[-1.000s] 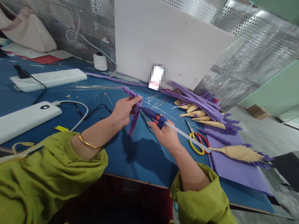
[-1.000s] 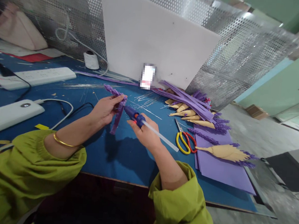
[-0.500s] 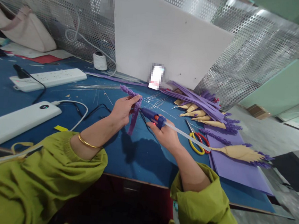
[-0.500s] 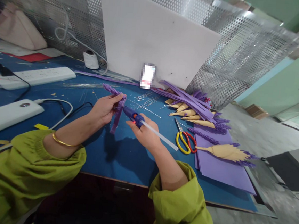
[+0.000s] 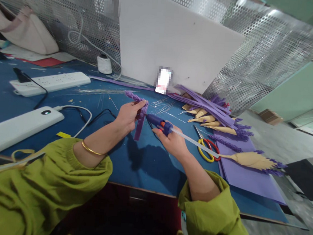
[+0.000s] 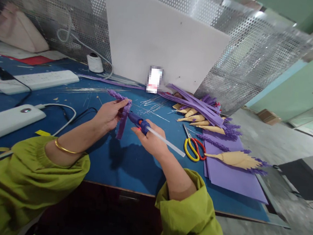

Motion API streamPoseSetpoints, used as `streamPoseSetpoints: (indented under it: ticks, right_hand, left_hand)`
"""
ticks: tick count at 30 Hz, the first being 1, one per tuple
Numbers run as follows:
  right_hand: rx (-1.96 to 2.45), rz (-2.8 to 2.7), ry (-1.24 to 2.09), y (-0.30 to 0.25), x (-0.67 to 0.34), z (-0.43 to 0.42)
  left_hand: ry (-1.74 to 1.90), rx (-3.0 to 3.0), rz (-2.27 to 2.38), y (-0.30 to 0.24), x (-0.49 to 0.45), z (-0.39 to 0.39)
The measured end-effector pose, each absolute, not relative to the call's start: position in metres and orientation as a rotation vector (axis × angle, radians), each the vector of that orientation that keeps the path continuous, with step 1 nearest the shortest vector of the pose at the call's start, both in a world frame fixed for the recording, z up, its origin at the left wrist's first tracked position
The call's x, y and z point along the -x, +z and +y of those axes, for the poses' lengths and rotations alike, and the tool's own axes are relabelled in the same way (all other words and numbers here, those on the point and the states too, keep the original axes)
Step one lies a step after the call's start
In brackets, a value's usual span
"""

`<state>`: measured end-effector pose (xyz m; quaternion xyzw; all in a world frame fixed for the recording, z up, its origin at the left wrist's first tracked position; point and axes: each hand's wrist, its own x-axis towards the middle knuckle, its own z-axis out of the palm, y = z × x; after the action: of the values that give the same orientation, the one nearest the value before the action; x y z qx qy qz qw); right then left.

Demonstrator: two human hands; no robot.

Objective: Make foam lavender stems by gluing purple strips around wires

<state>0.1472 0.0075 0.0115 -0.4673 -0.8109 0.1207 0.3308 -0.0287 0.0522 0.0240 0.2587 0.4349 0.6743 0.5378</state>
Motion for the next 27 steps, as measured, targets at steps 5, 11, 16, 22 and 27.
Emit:
streamPoseSetpoints:
  ticks: [5, 11, 16, 22, 27]
  right_hand:
    - [1.261, -2.073, 0.339, 0.011, -0.148, 0.009]
    - [1.324, -1.976, 0.554, 0.008, -0.15, 0.017]
    - [1.298, -1.52, 1.233, 0.004, -0.159, 0.033]
    - [1.304, -0.966, 1.422, -0.006, -0.176, 0.057]
    - [1.369, -1.034, 1.275, -0.008, -0.183, 0.062]
  left_hand:
    - [1.635, -0.54, 1.008, 0.027, 0.029, 0.052]
    - [1.644, -0.501, 1.013, 0.026, 0.031, 0.054]
    - [1.656, -0.467, 1.059, 0.024, 0.035, 0.055]
    - [1.624, -0.418, 1.042, 0.024, 0.033, 0.054]
    - [1.497, -0.524, 1.003, 0.026, 0.022, 0.043]
